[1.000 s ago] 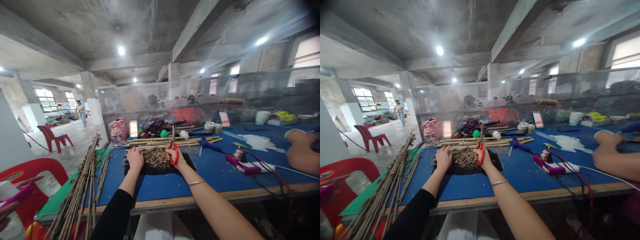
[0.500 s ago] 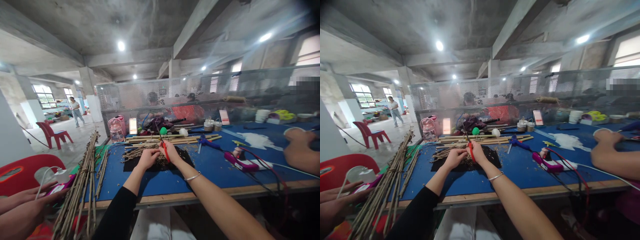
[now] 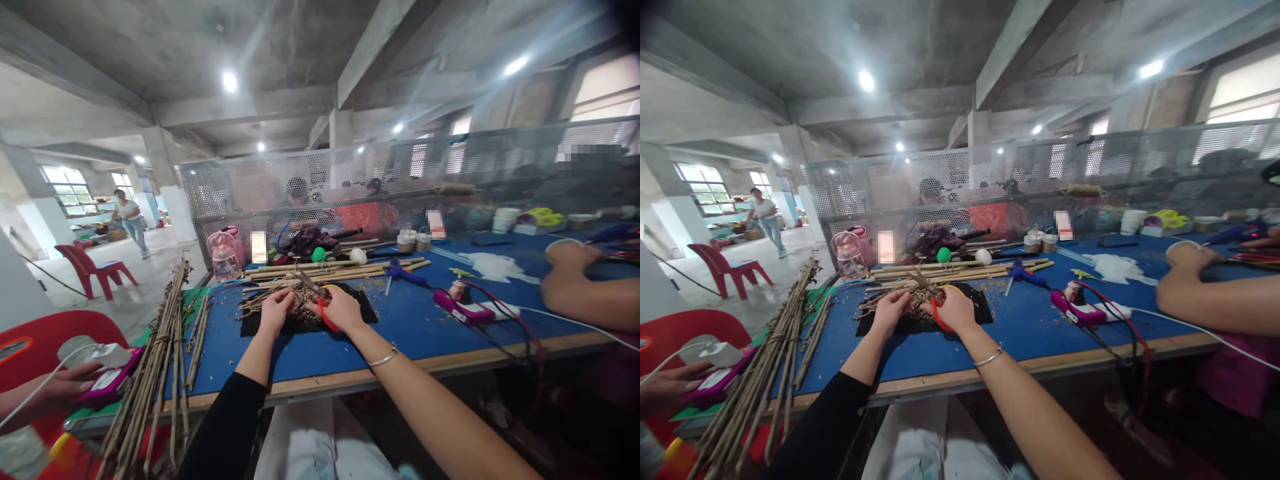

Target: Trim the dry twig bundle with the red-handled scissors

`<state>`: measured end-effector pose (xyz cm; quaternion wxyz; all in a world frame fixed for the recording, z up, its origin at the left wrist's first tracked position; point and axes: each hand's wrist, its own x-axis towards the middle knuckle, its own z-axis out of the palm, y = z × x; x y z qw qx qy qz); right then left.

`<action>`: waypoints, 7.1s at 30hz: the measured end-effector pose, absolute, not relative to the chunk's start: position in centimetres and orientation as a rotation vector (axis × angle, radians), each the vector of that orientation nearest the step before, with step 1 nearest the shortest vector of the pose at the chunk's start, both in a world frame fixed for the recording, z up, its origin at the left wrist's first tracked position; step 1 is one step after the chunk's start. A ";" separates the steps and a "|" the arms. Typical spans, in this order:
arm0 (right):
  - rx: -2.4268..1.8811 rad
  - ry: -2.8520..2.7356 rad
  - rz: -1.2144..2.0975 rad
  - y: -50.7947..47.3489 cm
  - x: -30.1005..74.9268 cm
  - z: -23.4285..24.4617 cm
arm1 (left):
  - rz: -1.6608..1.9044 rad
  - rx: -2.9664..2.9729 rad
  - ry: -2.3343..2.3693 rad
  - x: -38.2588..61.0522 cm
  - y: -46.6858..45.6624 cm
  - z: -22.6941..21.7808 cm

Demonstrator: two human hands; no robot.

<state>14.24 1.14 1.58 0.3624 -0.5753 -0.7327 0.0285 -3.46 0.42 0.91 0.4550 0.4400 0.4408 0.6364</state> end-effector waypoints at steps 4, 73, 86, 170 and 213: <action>-1.432 -2.016 -0.041 0.7 13.4 1.5 | 1.520 1.127 1.092 -3.1 -0.4 1.5; -1.468 -2.114 -0.060 0.3 13.1 1.1 | 1.404 1.261 1.043 -2.5 -0.3 0.5; -1.570 -2.135 0.057 0.0 12.9 1.4 | 1.407 1.270 0.991 -2.3 -0.2 0.1; -1.636 -2.184 0.030 0.1 13.0 1.5 | 1.425 1.265 1.130 -2.3 -0.1 0.1; -1.596 -2.209 0.031 0.2 13.2 1.4 | 1.384 1.284 1.051 -2.5 0.0 -0.3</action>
